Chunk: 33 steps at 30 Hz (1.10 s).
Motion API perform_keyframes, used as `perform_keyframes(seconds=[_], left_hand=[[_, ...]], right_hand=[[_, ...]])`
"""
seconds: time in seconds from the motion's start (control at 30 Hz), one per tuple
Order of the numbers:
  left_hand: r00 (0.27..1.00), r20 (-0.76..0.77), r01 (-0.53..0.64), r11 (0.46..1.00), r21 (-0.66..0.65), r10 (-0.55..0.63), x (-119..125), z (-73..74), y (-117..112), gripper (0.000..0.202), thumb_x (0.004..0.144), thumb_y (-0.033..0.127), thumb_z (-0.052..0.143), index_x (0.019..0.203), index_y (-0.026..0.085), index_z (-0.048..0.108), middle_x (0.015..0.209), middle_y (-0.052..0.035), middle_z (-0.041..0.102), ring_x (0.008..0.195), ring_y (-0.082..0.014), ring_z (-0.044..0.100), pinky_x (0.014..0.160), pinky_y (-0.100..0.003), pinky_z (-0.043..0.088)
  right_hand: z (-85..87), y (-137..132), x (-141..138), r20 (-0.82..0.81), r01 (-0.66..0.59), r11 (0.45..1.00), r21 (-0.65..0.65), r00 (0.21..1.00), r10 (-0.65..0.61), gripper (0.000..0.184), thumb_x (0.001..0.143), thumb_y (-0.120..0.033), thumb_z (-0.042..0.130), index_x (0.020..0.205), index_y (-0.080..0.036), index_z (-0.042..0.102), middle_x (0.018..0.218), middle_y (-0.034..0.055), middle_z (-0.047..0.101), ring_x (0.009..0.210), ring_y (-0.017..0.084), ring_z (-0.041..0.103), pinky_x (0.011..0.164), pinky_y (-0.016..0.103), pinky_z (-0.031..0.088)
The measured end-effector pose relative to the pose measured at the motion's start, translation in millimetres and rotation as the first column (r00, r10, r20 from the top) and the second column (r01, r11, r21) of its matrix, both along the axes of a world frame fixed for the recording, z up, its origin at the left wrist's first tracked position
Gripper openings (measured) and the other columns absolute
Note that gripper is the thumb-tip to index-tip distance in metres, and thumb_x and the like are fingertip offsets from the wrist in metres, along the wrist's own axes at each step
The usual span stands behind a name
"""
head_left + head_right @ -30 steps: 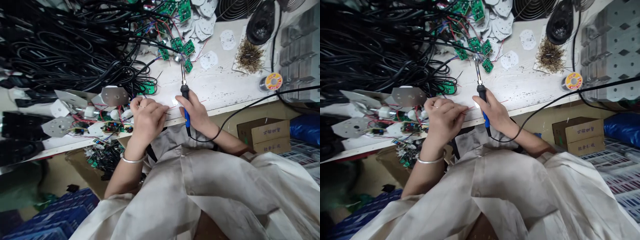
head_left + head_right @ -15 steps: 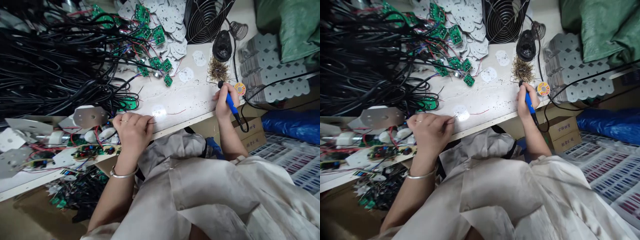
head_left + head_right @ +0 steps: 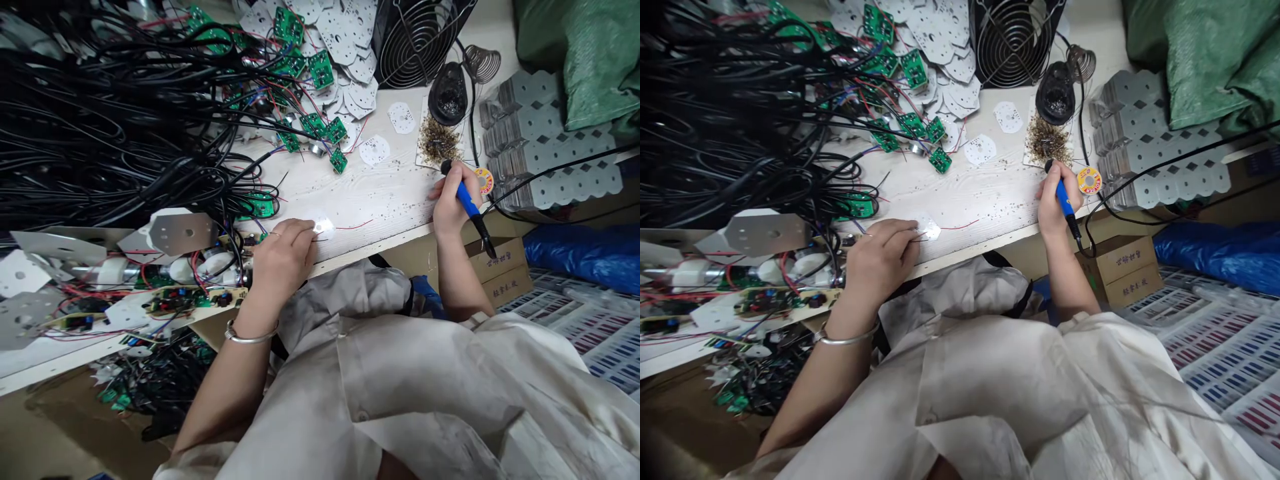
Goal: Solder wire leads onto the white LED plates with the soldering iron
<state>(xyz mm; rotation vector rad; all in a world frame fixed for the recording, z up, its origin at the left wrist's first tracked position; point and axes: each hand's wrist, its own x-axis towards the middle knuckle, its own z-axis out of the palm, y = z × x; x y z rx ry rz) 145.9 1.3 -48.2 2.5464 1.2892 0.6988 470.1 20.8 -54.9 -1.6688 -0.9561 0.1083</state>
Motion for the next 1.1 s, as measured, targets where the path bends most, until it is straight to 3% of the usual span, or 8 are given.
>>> perform_keyframes(seconds=[0.27,0.5,0.67,0.83,0.93,1.1], left_hand=[[0.998,0.056,-0.040,0.998,0.039,0.037,-1,0.2,1,0.013,0.096,0.021,0.057,0.096,0.020,0.070,0.104,-0.0067,0.079,0.094,-0.0214,0.073,0.084,-0.035,0.058],[0.991,0.097,-0.085,0.995,-0.048,0.090,2,2.0,0,0.018,0.100,0.029,0.054,0.097,0.021,0.070,0.101,-0.0060,0.078,0.095,-0.0216,0.072,0.086,-0.035,0.054],[0.974,0.092,-0.208,0.978,-0.027,0.209,3,5.5,-5,0.015,0.094,0.024,0.055,0.086,0.022,0.068,0.103,-0.0047,0.078,0.102,-0.0242,0.070,0.097,-0.045,0.046],[0.978,0.009,-0.208,0.972,-0.106,0.210,0,4.8,-6,0.013,0.091,0.024,0.057,0.082,0.022,0.067,0.104,-0.0032,0.079,0.103,-0.0253,0.069,0.100,-0.049,0.042],[0.977,-0.015,-0.213,0.962,-0.170,0.214,-1,6.6,-6,0.014,0.090,0.023,0.056,0.084,0.023,0.069,0.105,-0.0033,0.078,0.104,-0.0261,0.069,0.103,-0.051,0.043],[0.985,-0.009,-0.170,0.963,-0.208,0.172,-4,7.9,-6,0.014,0.088,0.021,0.055,0.086,0.024,0.069,0.108,-0.0038,0.077,0.107,-0.0270,0.068,0.104,-0.052,0.046]], right_hand=[[4.6,-1,-7,-0.062,0.064,0.997,0.044,0.996,-0.061,0.048,0.093,-0.065,0.053,0.098,-0.019,0.068,0.056,-0.0085,0.055,0.040,0.008,0.053,0.045,0.026,0.047],[14.0,-10,-15,-0.202,0.024,0.998,0.061,0.979,-0.011,0.040,0.092,-0.058,0.056,0.095,-0.019,0.064,0.056,-0.0094,0.057,0.038,0.007,0.053,0.039,0.022,0.042],[22.3,-36,-63,-0.355,-0.183,0.977,0.105,0.911,0.209,0.041,0.092,-0.062,0.056,0.084,-0.022,0.060,0.052,-0.0101,0.050,0.032,0.007,0.046,0.032,0.022,0.036],[22.8,-58,-112,-0.500,-0.461,0.885,0.061,0.753,0.427,0.038,0.089,-0.061,0.063,0.079,-0.025,0.063,0.057,-0.0081,0.057,0.032,0.007,0.049,0.030,0.022,0.035],[19.7,-63,-121,-0.559,-0.551,0.834,0.031,0.682,0.471,0.034,0.092,-0.056,0.063,0.081,-0.025,0.065,0.054,-0.0092,0.057,0.034,0.007,0.051,0.032,0.021,0.037],[18.3,-62,-118,-0.591,-0.598,0.800,-0.047,0.663,0.460,0.038,0.091,-0.060,0.062,0.082,-0.024,0.066,0.049,-0.0103,0.056,0.034,0.006,0.050,0.036,0.019,0.040]])
